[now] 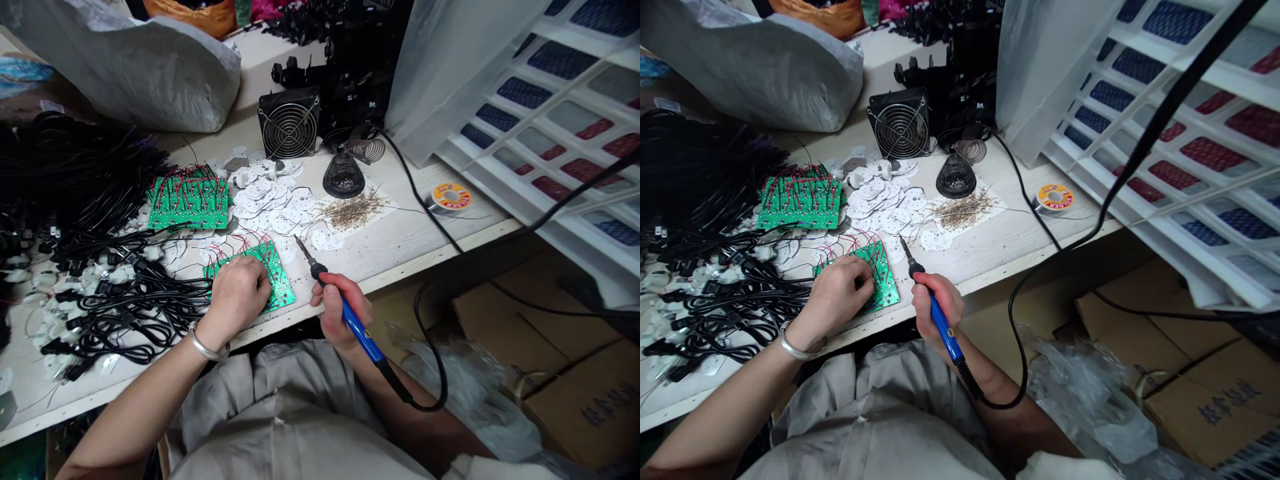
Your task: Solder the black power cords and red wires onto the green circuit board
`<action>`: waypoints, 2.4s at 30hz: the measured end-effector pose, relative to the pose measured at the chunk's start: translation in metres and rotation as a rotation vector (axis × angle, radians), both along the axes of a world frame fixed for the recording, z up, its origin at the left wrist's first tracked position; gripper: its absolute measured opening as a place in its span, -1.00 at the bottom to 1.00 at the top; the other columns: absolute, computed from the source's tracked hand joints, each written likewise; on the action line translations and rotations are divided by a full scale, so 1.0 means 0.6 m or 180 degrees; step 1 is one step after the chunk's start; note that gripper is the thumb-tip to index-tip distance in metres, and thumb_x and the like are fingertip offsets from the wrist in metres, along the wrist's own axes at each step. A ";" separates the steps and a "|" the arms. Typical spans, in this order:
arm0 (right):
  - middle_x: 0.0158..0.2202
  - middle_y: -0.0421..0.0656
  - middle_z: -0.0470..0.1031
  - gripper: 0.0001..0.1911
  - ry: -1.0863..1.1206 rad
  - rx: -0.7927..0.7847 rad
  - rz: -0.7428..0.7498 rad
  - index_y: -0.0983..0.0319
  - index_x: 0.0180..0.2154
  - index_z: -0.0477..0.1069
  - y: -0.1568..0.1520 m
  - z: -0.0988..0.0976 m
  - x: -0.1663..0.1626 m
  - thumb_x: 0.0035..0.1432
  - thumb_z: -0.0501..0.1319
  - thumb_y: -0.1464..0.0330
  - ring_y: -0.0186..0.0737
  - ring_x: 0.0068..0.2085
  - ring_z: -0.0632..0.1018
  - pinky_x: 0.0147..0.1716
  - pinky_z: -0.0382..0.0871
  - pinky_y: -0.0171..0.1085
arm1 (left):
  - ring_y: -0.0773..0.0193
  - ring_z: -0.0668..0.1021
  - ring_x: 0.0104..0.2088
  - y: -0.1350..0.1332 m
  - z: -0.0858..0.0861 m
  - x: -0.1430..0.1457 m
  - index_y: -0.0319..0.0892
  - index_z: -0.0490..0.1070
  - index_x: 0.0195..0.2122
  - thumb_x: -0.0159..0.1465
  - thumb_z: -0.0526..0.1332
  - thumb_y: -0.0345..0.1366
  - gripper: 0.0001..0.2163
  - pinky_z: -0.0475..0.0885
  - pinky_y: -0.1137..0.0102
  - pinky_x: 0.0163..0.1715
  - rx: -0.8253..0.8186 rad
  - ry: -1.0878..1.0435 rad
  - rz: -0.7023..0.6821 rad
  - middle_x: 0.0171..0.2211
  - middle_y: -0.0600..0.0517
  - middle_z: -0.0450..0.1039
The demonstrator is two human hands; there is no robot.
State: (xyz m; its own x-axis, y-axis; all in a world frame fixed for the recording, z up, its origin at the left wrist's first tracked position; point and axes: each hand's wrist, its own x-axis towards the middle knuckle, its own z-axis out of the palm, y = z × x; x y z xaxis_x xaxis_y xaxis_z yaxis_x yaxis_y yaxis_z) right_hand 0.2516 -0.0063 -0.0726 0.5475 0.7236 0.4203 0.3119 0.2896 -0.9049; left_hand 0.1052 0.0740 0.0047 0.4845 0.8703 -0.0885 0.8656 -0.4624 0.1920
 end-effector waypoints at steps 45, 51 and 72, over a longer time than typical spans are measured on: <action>-0.26 -0.14 0.57 -0.58 -0.0547 0.0770 0.0809 0.13 0.05 0.28 0.029 0.029 -0.053 0.17 0.16 0.53 -0.16 -0.20 0.60 -0.18 0.50 -0.06 | 0.14 0.51 -0.19 0.106 0.023 -0.195 -0.18 0.48 -0.09 0.36 0.01 -0.05 -0.62 0.33 0.29 -0.25 0.1017 0.0289 -0.1121 -0.19 -0.07 0.53; -0.22 -0.09 0.54 -0.58 -0.1105 0.0365 0.1071 0.14 0.06 0.27 0.044 0.034 -0.070 0.18 0.13 0.56 -0.20 -0.17 0.56 -0.22 0.53 -0.18 | 0.23 0.52 -0.30 0.029 0.037 -0.246 -0.17 0.44 -0.07 0.36 -0.01 -0.03 -0.62 0.30 0.33 -0.26 0.0607 0.0484 -0.1370 -0.30 -0.03 0.52; -0.25 -0.13 0.48 -0.43 -0.1437 0.0501 0.1615 0.05 0.16 0.21 0.047 0.036 -0.083 0.16 0.16 0.55 -0.31 -0.39 0.52 -0.47 0.50 -0.36 | 0.24 0.49 -0.16 0.062 0.013 -0.228 -0.15 0.45 -0.13 0.34 0.03 -0.40 -0.78 0.31 0.36 -0.20 0.0648 0.0457 -0.1855 -0.16 -0.04 0.52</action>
